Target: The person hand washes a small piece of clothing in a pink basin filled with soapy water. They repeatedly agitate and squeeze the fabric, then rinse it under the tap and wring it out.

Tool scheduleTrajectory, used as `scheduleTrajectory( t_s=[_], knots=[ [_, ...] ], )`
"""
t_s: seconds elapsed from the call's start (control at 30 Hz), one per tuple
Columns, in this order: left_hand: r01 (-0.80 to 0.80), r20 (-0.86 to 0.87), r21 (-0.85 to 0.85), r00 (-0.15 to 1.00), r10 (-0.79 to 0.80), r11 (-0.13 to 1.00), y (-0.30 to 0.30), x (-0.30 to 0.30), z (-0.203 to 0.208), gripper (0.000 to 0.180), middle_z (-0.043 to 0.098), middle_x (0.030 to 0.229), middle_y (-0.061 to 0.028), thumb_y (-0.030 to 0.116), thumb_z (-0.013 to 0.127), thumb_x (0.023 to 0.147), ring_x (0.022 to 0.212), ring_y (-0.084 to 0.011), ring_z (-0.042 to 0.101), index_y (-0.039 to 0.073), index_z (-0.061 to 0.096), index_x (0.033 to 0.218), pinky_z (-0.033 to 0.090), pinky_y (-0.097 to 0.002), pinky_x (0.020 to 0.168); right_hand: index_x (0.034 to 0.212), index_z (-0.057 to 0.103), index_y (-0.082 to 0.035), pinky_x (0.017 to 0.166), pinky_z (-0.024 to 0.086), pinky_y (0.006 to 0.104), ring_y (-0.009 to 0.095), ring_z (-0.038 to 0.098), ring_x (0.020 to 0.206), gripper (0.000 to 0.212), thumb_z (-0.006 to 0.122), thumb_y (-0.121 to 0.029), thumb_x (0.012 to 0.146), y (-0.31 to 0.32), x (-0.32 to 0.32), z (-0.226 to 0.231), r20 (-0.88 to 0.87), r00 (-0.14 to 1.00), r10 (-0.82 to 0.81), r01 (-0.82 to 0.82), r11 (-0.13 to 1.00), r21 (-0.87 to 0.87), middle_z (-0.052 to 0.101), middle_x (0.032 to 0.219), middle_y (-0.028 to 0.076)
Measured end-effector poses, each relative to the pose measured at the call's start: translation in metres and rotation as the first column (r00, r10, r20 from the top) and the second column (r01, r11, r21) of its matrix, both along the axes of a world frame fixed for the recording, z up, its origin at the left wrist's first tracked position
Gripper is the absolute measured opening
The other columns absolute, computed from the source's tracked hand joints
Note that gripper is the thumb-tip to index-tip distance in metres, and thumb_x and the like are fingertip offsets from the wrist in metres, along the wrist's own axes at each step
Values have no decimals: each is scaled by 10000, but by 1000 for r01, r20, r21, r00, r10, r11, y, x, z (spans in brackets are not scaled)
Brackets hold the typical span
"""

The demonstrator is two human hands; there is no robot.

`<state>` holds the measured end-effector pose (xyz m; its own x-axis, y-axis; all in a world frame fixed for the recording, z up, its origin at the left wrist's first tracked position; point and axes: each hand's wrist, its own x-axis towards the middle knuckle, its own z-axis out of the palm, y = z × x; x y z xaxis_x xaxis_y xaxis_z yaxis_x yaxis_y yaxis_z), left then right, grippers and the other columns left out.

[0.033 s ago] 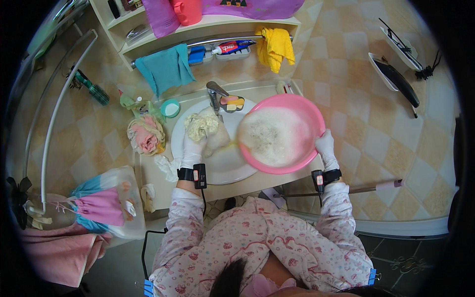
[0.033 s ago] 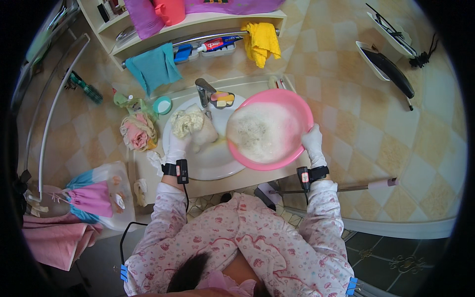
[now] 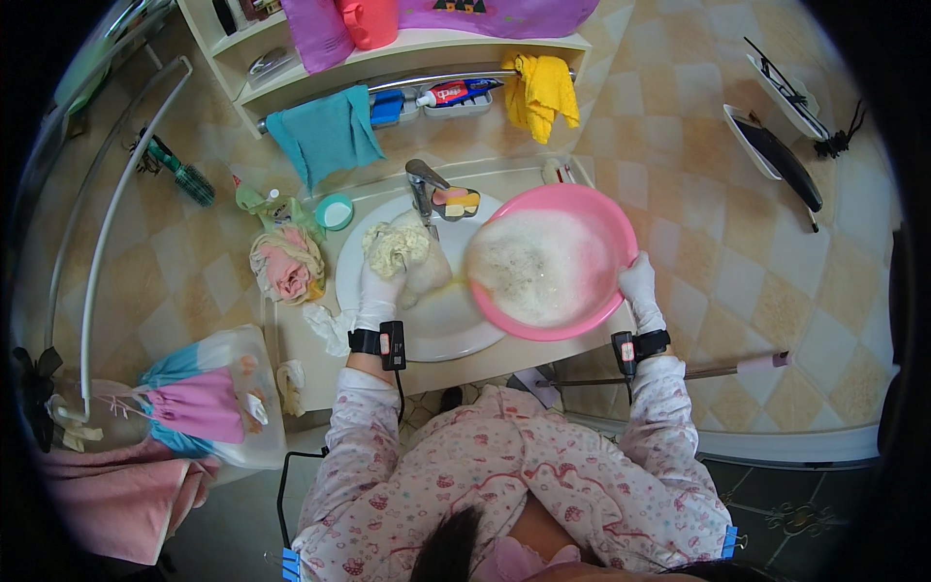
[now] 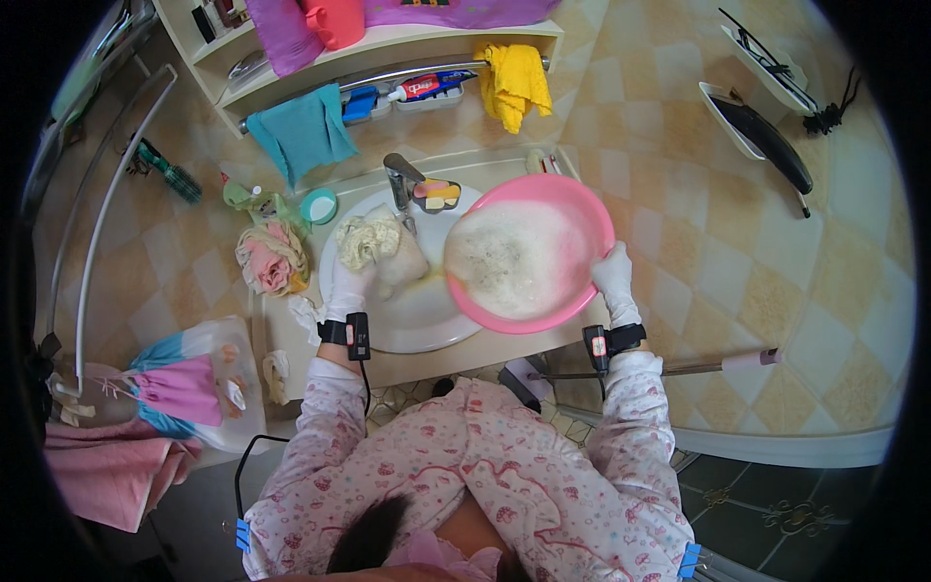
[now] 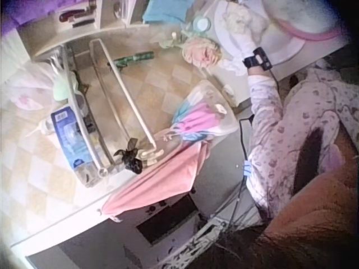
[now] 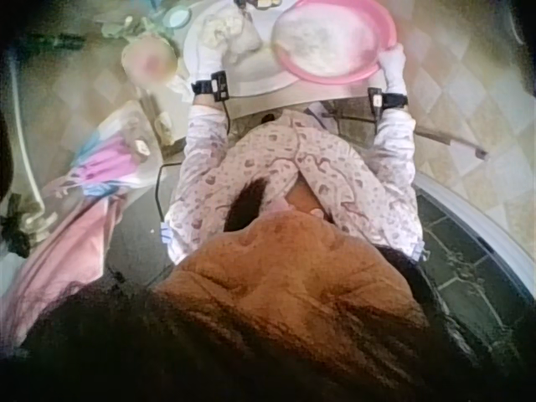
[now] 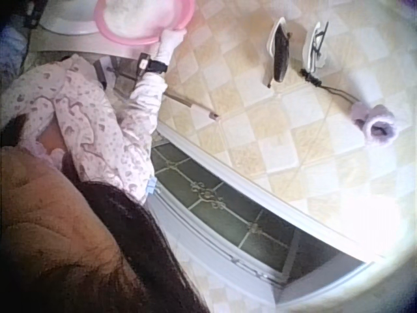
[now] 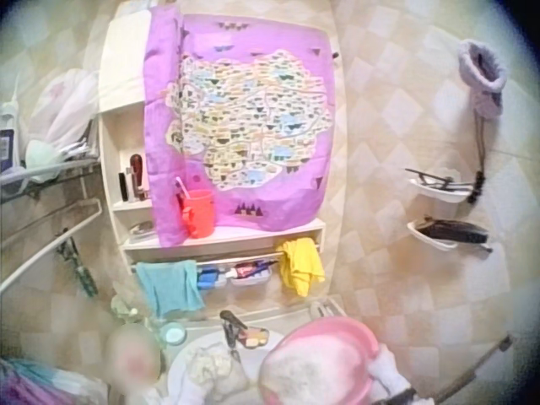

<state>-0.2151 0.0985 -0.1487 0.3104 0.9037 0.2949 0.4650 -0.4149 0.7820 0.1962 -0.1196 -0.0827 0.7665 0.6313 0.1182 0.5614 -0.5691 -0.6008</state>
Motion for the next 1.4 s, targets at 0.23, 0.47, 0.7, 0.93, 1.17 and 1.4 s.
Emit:
scheduleTrajectory(
  t_s=[0.23, 0.47, 0.7, 0.93, 1.17, 1.4],
  knots=[
    [52, -12, 63, 999, -51, 997, 27, 1, -40, 404, 574, 1181, -134, 115, 614, 789, 1142, -263, 514, 25, 531, 1174, 381, -327, 998, 939, 494, 16, 731, 490, 460, 422, 621, 823, 241, 547, -109, 740, 16, -10, 14, 66, 998, 6, -2, 998, -58, 625, 837, 268],
    [142, -189, 131, 975, -116, 981, 38, -3, -39, 400, 564, 1197, -135, 107, 607, 797, 1153, -259, 505, 25, 524, 1181, 370, -323, 1009, 974, 479, 28, 721, 497, 476, 440, 616, 809, 284, 555, -117, 741, 33, -28, 28, 156, 987, 36, -17, 992, -122, 625, 834, 276],
    [113, -78, 37, 991, -110, 993, 38, -14, -21, 415, 558, 1203, -135, 83, 592, 813, 1172, -244, 489, 15, 489, 1210, 352, -322, 1025, 1003, 475, 41, 776, 496, 466, 438, 613, 876, 311, 551, -107, 740, 51, -50, 53, 175, 984, 40, 2, 973, -229, 621, 888, 293],
    [89, 53, 70, 994, -92, 994, 28, -23, 3, 344, 598, 1144, -121, 107, 610, 794, 1106, -267, 541, 34, 558, 1126, 388, -350, 987, 1036, 502, 53, 815, 490, 442, 412, 614, 923, 347, 559, -111, 735, 76, -55, 72, 160, 984, 81, -25, 945, -325, 627, 934, 279],
    [23, -137, 254, 990, 12, 967, 36, -27, 4, 370, 593, 1146, -128, 98, 592, 790, 1132, -279, 514, 19, 536, 1147, 364, -337, 1009, 1090, 559, 57, 845, 487, 404, 370, 611, 981, 418, 569, -144, 724, 102, -33, 80, 101, 981, 163, -102, 888, -448, 619, 1018, 269],
    [-61, -38, 252, 997, 73, 966, 18, -22, 31, 363, 636, 1085, -122, 132, 641, 778, 1016, -233, 609, 15, 571, 1115, 466, -310, 880, 906, 656, 47, 704, 517, 361, 315, 660, 877, 308, 549, -180, 727, 80, 12, 44, -207, 941, 269, -332, 859, -389, 650, 882, 249]
  ],
)
